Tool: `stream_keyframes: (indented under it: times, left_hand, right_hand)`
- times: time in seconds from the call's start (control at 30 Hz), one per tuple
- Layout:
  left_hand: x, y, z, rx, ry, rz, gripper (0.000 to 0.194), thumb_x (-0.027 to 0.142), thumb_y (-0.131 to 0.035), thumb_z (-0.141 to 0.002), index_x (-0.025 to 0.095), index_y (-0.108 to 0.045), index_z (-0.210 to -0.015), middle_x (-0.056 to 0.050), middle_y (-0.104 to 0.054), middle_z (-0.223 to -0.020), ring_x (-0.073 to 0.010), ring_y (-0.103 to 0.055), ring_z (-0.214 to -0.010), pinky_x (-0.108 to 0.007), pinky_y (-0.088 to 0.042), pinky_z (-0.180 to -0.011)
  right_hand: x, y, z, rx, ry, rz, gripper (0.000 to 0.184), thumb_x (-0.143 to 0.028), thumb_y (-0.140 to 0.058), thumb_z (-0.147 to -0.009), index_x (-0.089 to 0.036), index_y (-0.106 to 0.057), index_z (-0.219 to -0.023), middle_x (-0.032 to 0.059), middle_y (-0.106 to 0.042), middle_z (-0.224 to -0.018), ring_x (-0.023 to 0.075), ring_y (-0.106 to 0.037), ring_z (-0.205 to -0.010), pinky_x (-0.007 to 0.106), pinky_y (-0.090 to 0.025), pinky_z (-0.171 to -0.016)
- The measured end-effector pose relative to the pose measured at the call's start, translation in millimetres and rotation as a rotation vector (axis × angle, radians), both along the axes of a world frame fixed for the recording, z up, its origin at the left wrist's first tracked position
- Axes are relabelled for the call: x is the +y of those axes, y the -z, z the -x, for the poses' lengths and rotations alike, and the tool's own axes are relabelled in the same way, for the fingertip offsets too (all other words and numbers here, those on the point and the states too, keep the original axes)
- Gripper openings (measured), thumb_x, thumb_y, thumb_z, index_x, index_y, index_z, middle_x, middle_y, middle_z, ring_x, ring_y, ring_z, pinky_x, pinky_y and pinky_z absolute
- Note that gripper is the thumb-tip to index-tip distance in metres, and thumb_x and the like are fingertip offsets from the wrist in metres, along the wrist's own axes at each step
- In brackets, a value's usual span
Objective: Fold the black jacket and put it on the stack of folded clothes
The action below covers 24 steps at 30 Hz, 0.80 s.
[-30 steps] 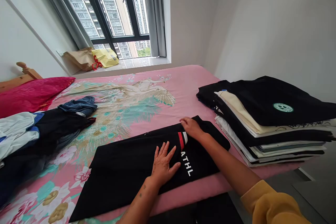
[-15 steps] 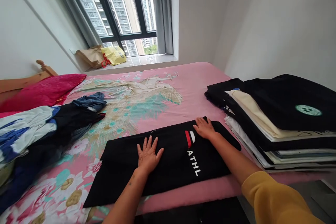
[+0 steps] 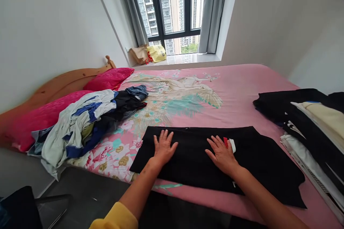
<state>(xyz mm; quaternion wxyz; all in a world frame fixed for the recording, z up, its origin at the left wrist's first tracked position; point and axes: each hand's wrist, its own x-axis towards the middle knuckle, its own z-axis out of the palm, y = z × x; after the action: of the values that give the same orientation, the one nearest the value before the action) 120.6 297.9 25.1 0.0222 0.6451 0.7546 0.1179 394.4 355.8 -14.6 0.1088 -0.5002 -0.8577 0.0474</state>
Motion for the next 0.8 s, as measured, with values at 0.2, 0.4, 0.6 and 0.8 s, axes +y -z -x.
stream_keyframes:
  times: [0.2,0.4,0.6,0.8]
  left_hand:
    - [-59,19.4,93,-0.053,-0.283,-0.094,0.056,0.036,-0.050,-0.084,0.015,-0.044,-0.136,-0.015,-0.044,-0.141,-0.0292,-0.035,-0.134,-0.052,-0.028,-0.109]
    - [-88,38.6,151,-0.222,-0.204,-0.130,0.044,0.024,-0.033,-0.086,0.016,-0.058,-0.121,-0.008,-0.057,-0.130,-0.0181,-0.049,-0.124,-0.036,-0.035,-0.109]
    - [-120,37.5,186,-0.139,-0.065,0.002,0.043,0.027,-0.039,-0.086,0.025,-0.058,-0.124,-0.004,-0.049,-0.140,-0.0202,-0.037,-0.134,-0.042,-0.024,-0.113]
    - [-133,25.0,186,0.006,0.078,0.245,0.076,0.041,-0.066,-0.070,0.031,-0.038,-0.140,-0.008,-0.024,-0.153,-0.0282,-0.017,-0.142,-0.049,-0.013,-0.113]
  right_hand:
    - [-26,-18.1,3,0.044,-0.237,-0.021,0.059,-0.048,-0.055,-0.080,-0.024,-0.049,-0.133,0.0094,-0.039,-0.143,0.0315,-0.024,-0.136,0.061,-0.002,-0.109]
    - [-54,-42.2,45,0.130,-0.326,0.090,0.043,-0.037,-0.041,-0.091,-0.023,-0.050,-0.131,0.0061,-0.040,-0.142,0.0259,-0.029,-0.135,0.058,-0.010,-0.111]
    - [-74,-66.6,114,0.318,-0.418,0.262,0.044,-0.033,-0.034,-0.094,-0.024,-0.047,-0.135,0.0036,-0.040,-0.143,0.0221,-0.031,-0.135,0.049,-0.020,-0.113]
    - [-59,-52.9,205,0.495,-0.472,0.374,0.051,-0.037,-0.032,-0.094,-0.016,-0.041,-0.139,0.0074,-0.035,-0.145,0.0207,-0.025,-0.137,0.043,-0.019,-0.115]
